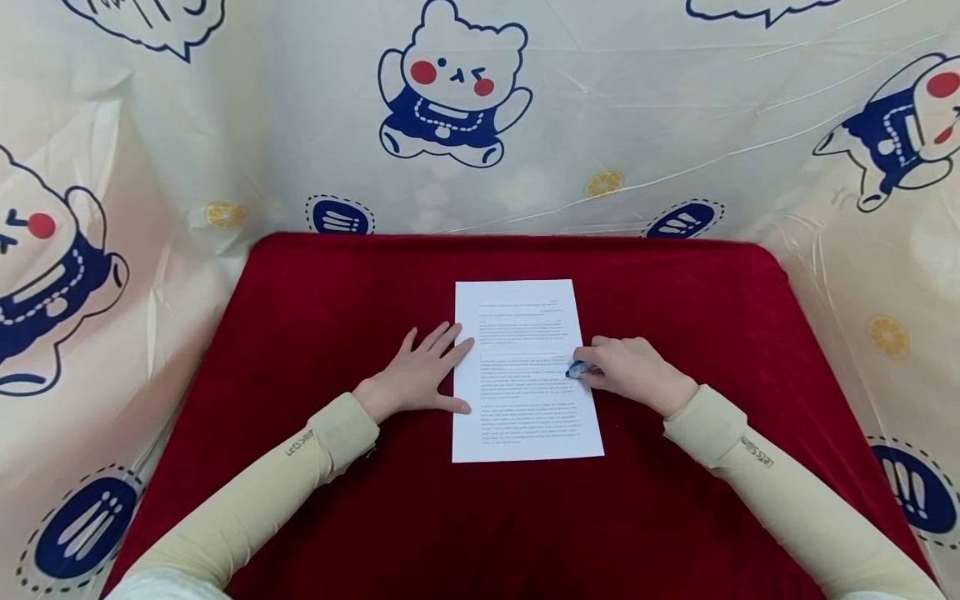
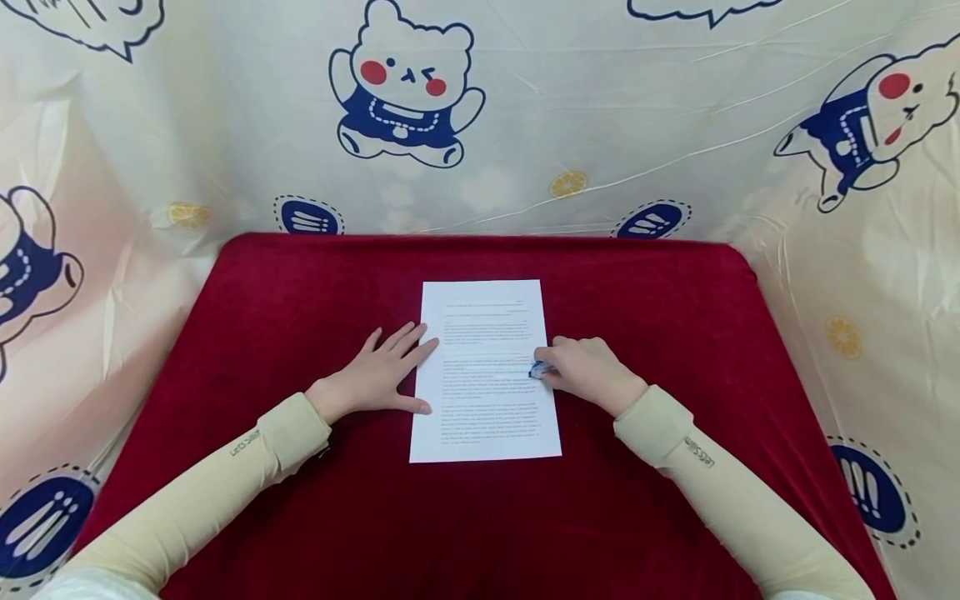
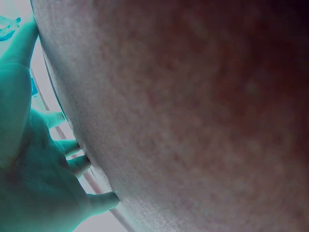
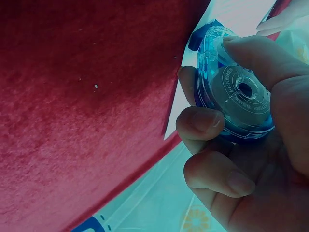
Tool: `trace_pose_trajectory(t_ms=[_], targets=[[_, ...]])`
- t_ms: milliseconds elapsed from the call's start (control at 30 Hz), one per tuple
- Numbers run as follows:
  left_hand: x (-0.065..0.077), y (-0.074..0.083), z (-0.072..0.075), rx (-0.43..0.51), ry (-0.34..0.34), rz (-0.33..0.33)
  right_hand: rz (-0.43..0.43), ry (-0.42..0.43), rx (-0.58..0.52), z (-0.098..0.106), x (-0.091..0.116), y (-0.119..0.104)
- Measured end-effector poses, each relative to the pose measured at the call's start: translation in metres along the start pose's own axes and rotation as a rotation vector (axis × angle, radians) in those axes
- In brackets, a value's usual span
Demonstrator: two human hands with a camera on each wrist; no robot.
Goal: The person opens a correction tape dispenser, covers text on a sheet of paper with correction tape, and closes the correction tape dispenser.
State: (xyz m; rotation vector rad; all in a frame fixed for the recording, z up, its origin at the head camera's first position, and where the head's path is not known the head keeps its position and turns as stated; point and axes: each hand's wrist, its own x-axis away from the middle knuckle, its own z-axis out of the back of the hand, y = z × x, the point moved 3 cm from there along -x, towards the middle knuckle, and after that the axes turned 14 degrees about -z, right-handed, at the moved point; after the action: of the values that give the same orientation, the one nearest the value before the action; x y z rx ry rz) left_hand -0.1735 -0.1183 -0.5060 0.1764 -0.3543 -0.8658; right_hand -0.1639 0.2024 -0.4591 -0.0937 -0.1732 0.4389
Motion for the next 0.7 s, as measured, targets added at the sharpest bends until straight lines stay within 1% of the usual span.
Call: trace_pose_trajectory(t_ms=[267, 433, 700], targets=[[-0.0010, -0.0009, -0.0019, -0.008, -0.013, 0.008, 0.000, 0.021, -0.013, 0.0010, 0.0035, 0.0023], [-0.0016, -0.0022, -0.0029, -0.006, -0.007, 0.004, -0.005, 0.019, -0.018, 0.0034, 0.0046, 0.0016], [0.0004, 0.0004, 0.0016, -0.008, 0.000, 0.001, -0.011, 0.009, -0.029, 0.0018, 0.0051, 0.0031]])
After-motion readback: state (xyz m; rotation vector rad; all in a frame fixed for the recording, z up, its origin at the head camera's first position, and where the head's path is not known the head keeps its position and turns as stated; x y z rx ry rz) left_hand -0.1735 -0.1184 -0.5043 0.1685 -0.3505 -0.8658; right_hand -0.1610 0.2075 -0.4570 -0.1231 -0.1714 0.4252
